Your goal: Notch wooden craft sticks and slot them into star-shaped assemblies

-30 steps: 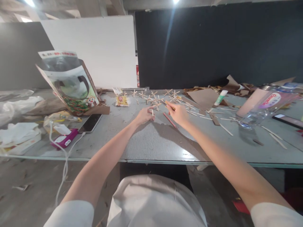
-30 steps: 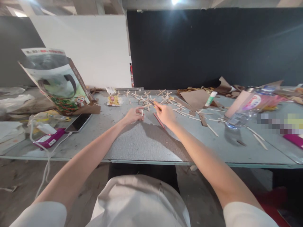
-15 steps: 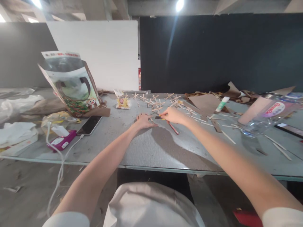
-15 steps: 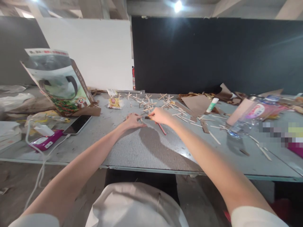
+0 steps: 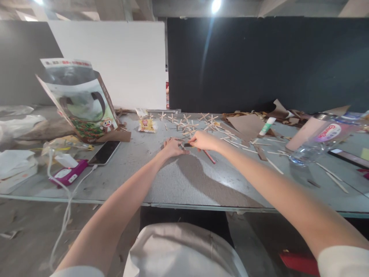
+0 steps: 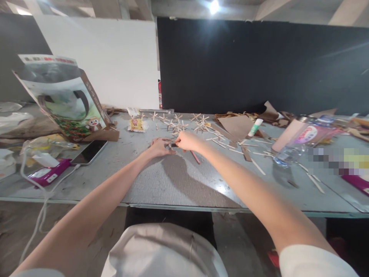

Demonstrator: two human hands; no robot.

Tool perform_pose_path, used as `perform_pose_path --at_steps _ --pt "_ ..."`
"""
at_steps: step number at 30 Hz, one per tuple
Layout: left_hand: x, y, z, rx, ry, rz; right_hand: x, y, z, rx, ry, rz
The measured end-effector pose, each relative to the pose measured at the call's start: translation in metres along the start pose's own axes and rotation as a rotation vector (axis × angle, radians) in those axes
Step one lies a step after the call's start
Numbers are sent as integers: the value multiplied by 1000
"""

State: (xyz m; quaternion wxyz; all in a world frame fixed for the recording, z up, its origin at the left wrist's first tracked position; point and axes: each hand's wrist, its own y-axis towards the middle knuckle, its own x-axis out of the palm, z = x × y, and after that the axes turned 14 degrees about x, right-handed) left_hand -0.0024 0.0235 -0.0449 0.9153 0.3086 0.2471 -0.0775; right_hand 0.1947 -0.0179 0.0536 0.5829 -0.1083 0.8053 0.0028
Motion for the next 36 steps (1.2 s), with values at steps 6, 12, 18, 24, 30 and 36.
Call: perform_pose_path --at_steps 6,12,18,24,30,36 --pt "1 0 14 -31 245 -45 2 -1 0 -18 0 -1" --pt "-1 -1 20 -60 292 -72 2 -3 -2 -19 -14 7" --pt "-2 -1 14 -36 198 -32 3 -4 -3 -12 -19 15" --pt "0 -1 7 -9 155 -11 4 -1 1 -8 11 2" --pt "0 0 4 -1 138 6 5 -1 3 -2 20 -2" --pt "-1 1 9 -40 148 6 4 -2 1 -3 18 -4"
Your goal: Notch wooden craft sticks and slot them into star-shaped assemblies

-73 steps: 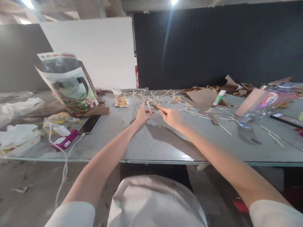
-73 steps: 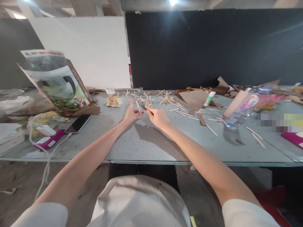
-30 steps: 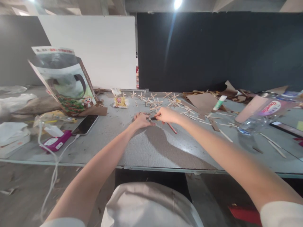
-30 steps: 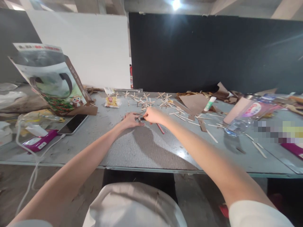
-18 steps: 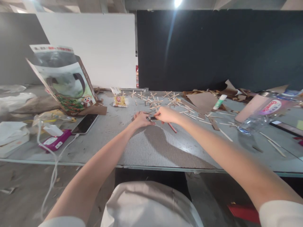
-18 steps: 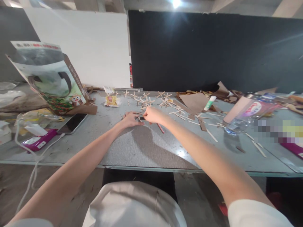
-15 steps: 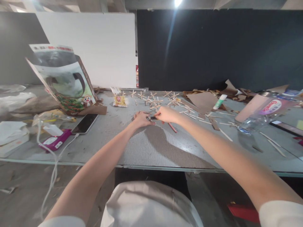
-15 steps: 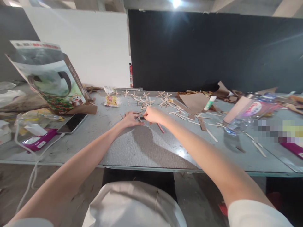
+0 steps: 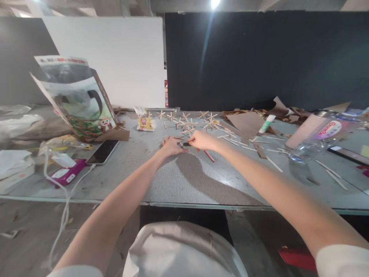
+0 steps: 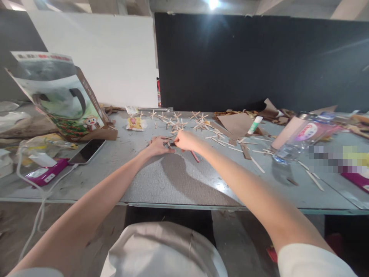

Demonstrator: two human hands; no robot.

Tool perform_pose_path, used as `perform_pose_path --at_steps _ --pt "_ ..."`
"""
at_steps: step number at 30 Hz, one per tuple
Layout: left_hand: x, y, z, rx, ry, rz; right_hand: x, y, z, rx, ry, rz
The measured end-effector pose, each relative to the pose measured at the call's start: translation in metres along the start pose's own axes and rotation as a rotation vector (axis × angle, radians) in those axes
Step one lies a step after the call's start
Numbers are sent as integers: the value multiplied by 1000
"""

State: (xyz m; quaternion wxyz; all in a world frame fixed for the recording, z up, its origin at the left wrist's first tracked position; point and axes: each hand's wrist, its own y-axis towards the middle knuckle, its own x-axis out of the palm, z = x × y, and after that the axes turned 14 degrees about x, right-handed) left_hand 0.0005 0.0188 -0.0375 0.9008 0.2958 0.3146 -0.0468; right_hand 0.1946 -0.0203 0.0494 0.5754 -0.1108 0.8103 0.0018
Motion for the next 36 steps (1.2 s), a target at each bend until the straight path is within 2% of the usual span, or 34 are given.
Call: perform_pose_path --at_steps 5,10,17,22,25,30,36 --pt "0 -1 -1 40 -22 6 -1 -1 -2 12 -7 -1" --pt "0 -1 -1 25 75 -33 -1 -1 -2 13 -13 -3" --pt "-1 -2 -1 51 -9 -10 -1 -1 -2 -3 -8 -10" --pt "-3 -2 7 13 96 -58 -1 -4 -7 -35 -130 12" --pt "-4 -1 10 14 132 -87 -3 -8 -13 -44 -208 35" --pt "-6 -1 17 -16 289 -204 -9 -11 -31 -75 -383 60" --pt "-7 0 16 -31 289 -216 -24 0 -60 -126 -550 18"
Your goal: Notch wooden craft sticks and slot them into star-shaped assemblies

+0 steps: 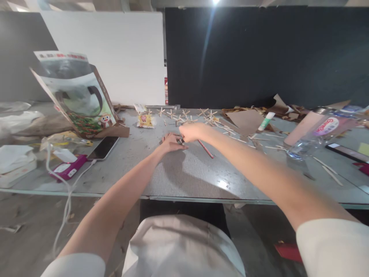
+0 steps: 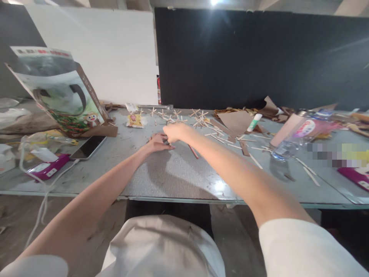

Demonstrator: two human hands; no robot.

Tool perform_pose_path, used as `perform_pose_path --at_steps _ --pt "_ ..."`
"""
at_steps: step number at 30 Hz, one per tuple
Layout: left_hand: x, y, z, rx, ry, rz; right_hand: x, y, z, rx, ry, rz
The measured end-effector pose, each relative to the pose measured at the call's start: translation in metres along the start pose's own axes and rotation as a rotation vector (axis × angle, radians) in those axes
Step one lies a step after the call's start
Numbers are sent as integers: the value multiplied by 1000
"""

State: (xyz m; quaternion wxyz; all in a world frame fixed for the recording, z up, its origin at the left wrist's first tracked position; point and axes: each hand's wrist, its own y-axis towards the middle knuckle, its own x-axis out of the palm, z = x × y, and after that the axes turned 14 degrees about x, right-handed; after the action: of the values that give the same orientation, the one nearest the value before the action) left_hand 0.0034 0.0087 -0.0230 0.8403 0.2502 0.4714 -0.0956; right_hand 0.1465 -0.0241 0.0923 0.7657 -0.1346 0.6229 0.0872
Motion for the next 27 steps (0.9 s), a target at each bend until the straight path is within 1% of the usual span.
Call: perform_pose_path --at_steps 2,4,9,14,17,19,23,27 --pt "2 2 -4 14 -57 3 -9 6 -4 -31 -100 -76" --pt "5 4 -8 30 -113 15 -16 10 -7 -45 -146 -130" --pt "7 5 -12 59 -136 26 -22 15 -9 -44 -125 -201" --pt "5 1 -2 16 -2 22 -23 17 -17 -16 -139 -225" --pt "3 -1 4 -22 34 36 -22 18 -23 8 -146 -241" --pt "1 -2 6 -34 46 31 -21 17 -25 11 -145 -228" --pt "-5 -1 11 -63 56 -3 -18 14 -21 44 -92 -158" --pt "-8 -3 17 -82 41 -8 -19 16 -15 35 -15 -179"
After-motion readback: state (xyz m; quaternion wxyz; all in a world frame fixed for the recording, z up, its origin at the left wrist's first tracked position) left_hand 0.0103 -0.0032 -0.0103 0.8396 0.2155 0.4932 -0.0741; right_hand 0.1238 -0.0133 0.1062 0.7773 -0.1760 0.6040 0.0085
